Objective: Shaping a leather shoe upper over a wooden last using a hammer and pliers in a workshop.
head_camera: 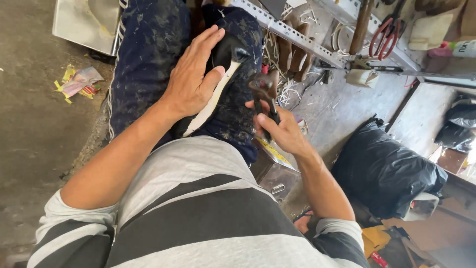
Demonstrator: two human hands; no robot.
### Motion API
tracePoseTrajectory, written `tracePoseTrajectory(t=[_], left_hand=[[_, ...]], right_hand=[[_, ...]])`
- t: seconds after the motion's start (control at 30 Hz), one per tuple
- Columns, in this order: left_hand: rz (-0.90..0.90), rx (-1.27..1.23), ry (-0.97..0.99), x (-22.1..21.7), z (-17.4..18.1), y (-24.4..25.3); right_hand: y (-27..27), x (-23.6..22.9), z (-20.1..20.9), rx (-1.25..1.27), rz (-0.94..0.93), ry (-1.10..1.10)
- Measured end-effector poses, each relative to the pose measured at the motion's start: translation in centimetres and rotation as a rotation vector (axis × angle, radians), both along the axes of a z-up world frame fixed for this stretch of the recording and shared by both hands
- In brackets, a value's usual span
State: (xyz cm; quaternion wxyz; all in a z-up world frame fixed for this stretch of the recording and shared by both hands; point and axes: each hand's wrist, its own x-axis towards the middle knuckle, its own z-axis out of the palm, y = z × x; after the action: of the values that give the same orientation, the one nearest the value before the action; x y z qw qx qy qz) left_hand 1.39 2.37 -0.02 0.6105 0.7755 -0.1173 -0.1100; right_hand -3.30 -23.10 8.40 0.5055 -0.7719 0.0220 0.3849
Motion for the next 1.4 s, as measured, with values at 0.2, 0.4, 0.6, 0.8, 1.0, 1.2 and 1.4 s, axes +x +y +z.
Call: tracePoseTrajectory(t=[0.2, 0.4, 0.6, 0.8, 1.0, 1.2, 1.4], left_hand=[[0.033, 0.214, -0.103, -1.4, -0.8, -2.0], [0.091, 0.309, -0.175, -2.4, -0.4, -3.2], [0.076, 0.305, -0.153, -2.5, -0.1, -3.5], [0.089, 0.278, -0.158, -1.9, -1.7, -2.7], [0.035, 0.349, -0.134, -2.4, -0.5, -3.1], [0.049, 0.377, -0.018, -2.1, -0.5, -3.0], [0.101, 0.405, -0.13, -1.6, -0.8, -2.6]], right_hand=[[-1.9, 3.3, 1.2, -0.624, 0.729, -0.623], [-1.1, 6.0, 3.1, -0.855, 0.993, -0.748], [0.9, 8.9, 6.5, -0.929, 1.155, -0.532], [-0.8, 7.2, 2.7, -0.926, 1.02, -0.736], [-3.2, 0.5, -2.0, -0.985, 0.971, -0.686], [-1.3, 1.4, -1.8, -0.846, 0.914, -0.506], [0.2, 3.3, -0.2, -0.776, 0.939, -0.696]])
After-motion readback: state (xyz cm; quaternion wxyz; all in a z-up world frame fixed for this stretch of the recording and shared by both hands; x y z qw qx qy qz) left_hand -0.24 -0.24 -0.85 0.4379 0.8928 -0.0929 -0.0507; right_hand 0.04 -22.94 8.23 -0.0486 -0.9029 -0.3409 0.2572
